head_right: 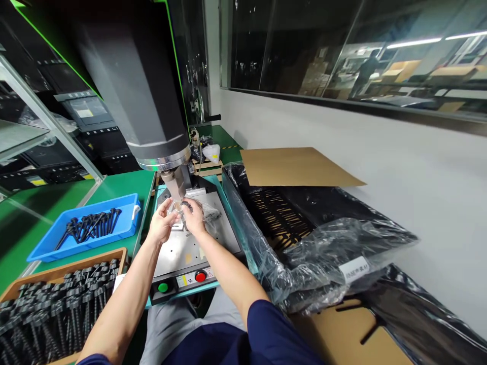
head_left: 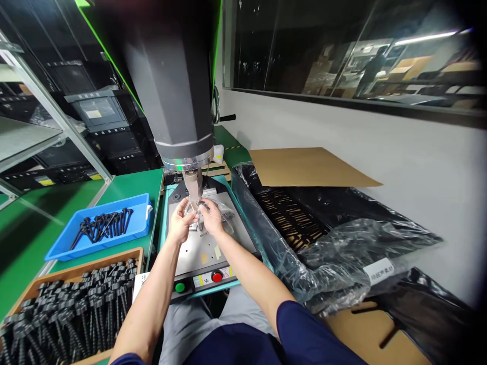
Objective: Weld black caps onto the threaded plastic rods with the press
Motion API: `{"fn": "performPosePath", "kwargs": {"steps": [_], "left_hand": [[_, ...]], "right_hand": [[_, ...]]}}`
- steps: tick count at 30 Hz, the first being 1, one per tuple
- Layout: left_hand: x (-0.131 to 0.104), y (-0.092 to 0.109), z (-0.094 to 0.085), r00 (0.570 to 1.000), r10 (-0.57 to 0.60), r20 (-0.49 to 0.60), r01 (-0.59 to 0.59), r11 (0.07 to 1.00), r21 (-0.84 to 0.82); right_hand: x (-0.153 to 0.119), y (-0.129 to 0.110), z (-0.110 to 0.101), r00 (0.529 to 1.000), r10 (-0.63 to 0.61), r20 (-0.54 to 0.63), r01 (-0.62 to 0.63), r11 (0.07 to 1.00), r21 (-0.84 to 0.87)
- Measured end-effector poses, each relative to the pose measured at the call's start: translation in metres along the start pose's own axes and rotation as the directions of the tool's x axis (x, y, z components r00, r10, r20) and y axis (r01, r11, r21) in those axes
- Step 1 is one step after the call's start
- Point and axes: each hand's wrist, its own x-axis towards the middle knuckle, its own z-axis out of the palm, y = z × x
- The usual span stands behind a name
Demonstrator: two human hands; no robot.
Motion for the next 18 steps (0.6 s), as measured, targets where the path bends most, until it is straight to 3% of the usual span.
{"fn": "performPosePath", "kwargs": {"steps": [10,14,18], "left_hand": [[0.005,-0.005,-0.004,0.999,0.050,-0.012,-0.051,0.998,-0.032],[0.007,-0.011,-0.008,0.999,0.038,-0.009,-0.038,0.999,-0.026],[0.008,-0.015,-0.010,0.998,0.055,0.009,-0.054,0.998,-0.025]], "right_hand": [[0.008,0.011,0.003,0.992,0.104,0.067,-0.109,0.992,0.067],[0.012,0.014,-0.004,0.997,0.055,0.062,-0.056,0.998,0.024],[0.015,0.008,-0.009,0.994,-0.067,0.081,0.073,0.995,-0.072]]}}
